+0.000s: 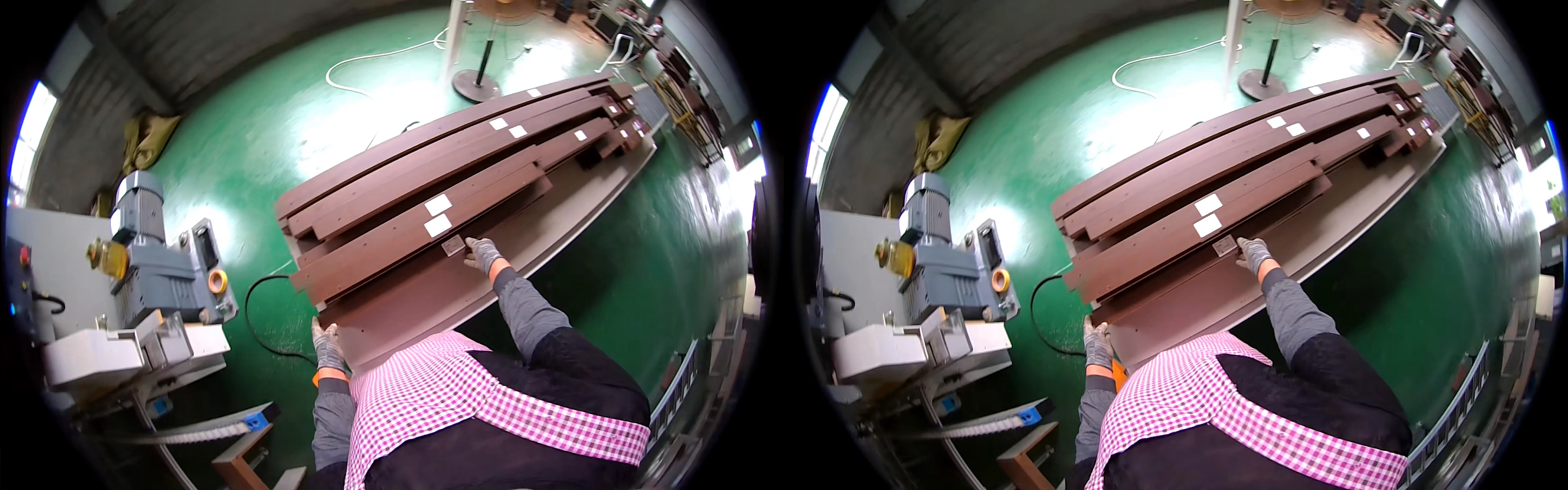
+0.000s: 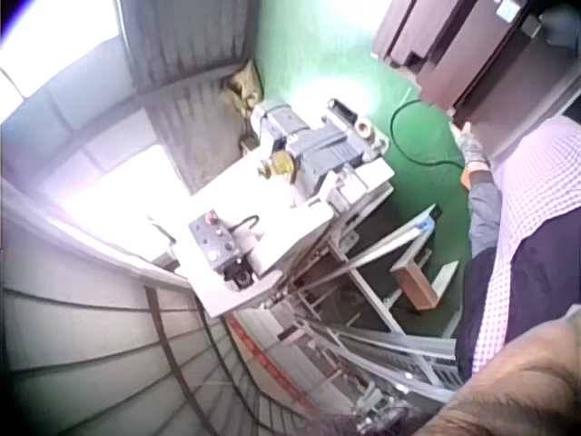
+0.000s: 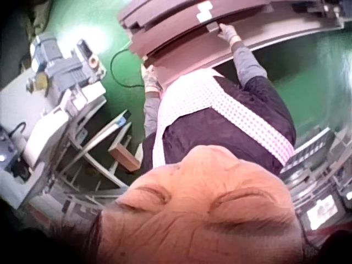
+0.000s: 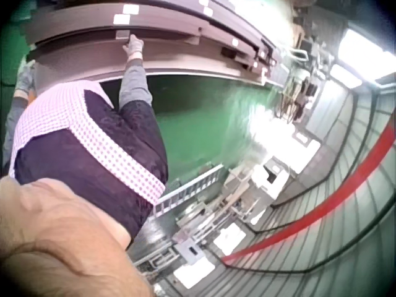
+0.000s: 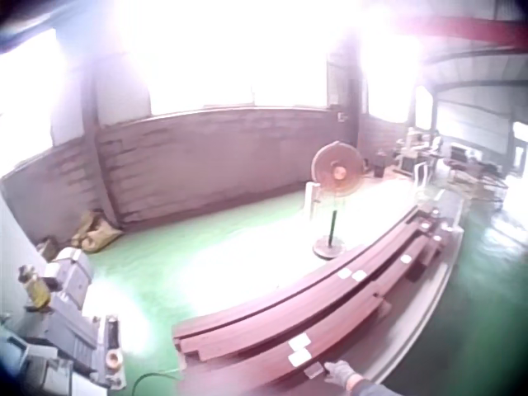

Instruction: The person feeds several wood boards one by one into an edge-banding machine, then places the finished boards onto a rolling cart and pushes the cart across the workshop.

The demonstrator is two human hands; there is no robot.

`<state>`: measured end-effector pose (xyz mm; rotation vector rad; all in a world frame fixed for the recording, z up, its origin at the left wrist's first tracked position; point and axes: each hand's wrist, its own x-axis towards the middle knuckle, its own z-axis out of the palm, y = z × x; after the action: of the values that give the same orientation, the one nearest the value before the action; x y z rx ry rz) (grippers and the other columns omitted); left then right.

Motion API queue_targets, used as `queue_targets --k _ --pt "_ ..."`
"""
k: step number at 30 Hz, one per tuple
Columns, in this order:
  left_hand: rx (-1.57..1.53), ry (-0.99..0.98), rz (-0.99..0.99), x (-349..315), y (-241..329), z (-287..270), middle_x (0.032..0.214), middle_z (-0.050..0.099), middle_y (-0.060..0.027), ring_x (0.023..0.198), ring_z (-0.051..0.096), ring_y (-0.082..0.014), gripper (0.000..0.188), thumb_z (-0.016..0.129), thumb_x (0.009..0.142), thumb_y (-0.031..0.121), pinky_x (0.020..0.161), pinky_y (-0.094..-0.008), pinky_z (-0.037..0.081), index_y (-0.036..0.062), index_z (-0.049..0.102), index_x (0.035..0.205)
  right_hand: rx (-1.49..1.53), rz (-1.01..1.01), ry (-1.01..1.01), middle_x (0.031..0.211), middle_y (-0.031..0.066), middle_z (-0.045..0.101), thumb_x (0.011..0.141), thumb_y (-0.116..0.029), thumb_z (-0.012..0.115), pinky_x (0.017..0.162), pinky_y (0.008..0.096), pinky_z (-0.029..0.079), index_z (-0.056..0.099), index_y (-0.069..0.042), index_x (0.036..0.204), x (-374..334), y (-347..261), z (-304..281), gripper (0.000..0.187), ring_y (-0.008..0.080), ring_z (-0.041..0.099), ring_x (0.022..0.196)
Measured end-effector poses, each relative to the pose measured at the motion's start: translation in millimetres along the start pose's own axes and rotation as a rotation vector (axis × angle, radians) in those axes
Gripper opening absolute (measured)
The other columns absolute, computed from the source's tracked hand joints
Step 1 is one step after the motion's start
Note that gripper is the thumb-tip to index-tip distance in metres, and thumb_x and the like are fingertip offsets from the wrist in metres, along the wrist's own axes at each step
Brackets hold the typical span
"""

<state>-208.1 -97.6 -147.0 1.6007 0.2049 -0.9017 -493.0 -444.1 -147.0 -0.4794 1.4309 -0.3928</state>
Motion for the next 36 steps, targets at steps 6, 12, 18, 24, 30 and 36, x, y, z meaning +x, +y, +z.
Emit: queue_targets --k 6,12,18,24,30,36 --pt "0.158 -0.078 0.22 38 -32 -2 0.125 0.038 -0.0114 0.103 0.044 -0.0196 0.068 0.055 0.075 0.003 0.084 -0.0332 0.038 0.0122 0.022 0.134 -0.296 -0.2 -0.122 0.107 0.0158 0.051 0.078 -0.018 0.059 0.081 0.0468 0.044 0.046 -0.003 0.105 59 9 -41 0.034 0.0325 0.051 0.098" --pt "0.858 0.123 0.526 30 -16 10 0.126 0.033 -0.0219 0.119 0.032 -0.0304 0.1 0.075 0.053 0.017 0.099 -0.0324 0.027 -0.0041 0.017 0.131 -0.807 -0.413 -0.416 0.1 0.0115 0.051 0.077 -0.018 0.052 0.081 0.0467 0.044 0.049 -0.006 0.097 32 11 -23 0.023 0.0289 0.05 0.098" --pt "0.602 0.141 0.215 63 -23 20 0.09 0.049 -0.0125 0.068 0.048 -0.0167 0.065 0.066 0.06 0.007 0.057 -0.03 0.043 0.0037 0.037 0.118 -0.565 -0.268 -0.5 0.116 0.0169 0.041 0.085 -0.028 0.037 0.092 0.0543 0.031 0.04 -0.009 0.113 82 18 -39 0.033 0.0366 0.037 0.112" --pt "-0.059 0.035 -0.192 51 -5 16 0.113 0.042 -0.021 0.086 0.056 -0.0305 0.079 0.056 0.066 -0.012 0.071 -0.0395 0.051 0.0062 0.017 0.131 0.083 0.197 -0.209 0.14 0.0143 0.014 0.088 -0.034 0.036 0.1 0.0527 0.018 0.023 -0.014 0.131 30 4 3 0.05 0.0325 0.013 0.129" --pt "-0.106 0.046 -0.255 49 -5 14 0.115 0.04 -0.0204 0.09 0.054 -0.0292 0.073 0.056 0.068 -0.01 0.07 -0.0357 0.05 0.0044 0.02 0.13 0.106 0.17 -0.123 0.141 0.0148 0.006 0.087 -0.034 0.04 0.101 0.0516 0.018 0.013 -0.013 0.135 11 6 12 0.059 0.0318 0.011 0.13" --pt "-0.089 0.043 -0.158 19 10 15 0.106 0.049 -0.0168 0.078 0.056 -0.0225 0.064 0.056 0.07 -0.008 0.063 -0.0311 0.049 -0.0007 0.027 0.127 0.184 0.193 -0.166 0.142 0.014 0.003 0.085 -0.035 0.047 0.101 0.0486 0.021 0.004 -0.01 0.135 4 23 16 0.071 0.0316 0.013 0.13"
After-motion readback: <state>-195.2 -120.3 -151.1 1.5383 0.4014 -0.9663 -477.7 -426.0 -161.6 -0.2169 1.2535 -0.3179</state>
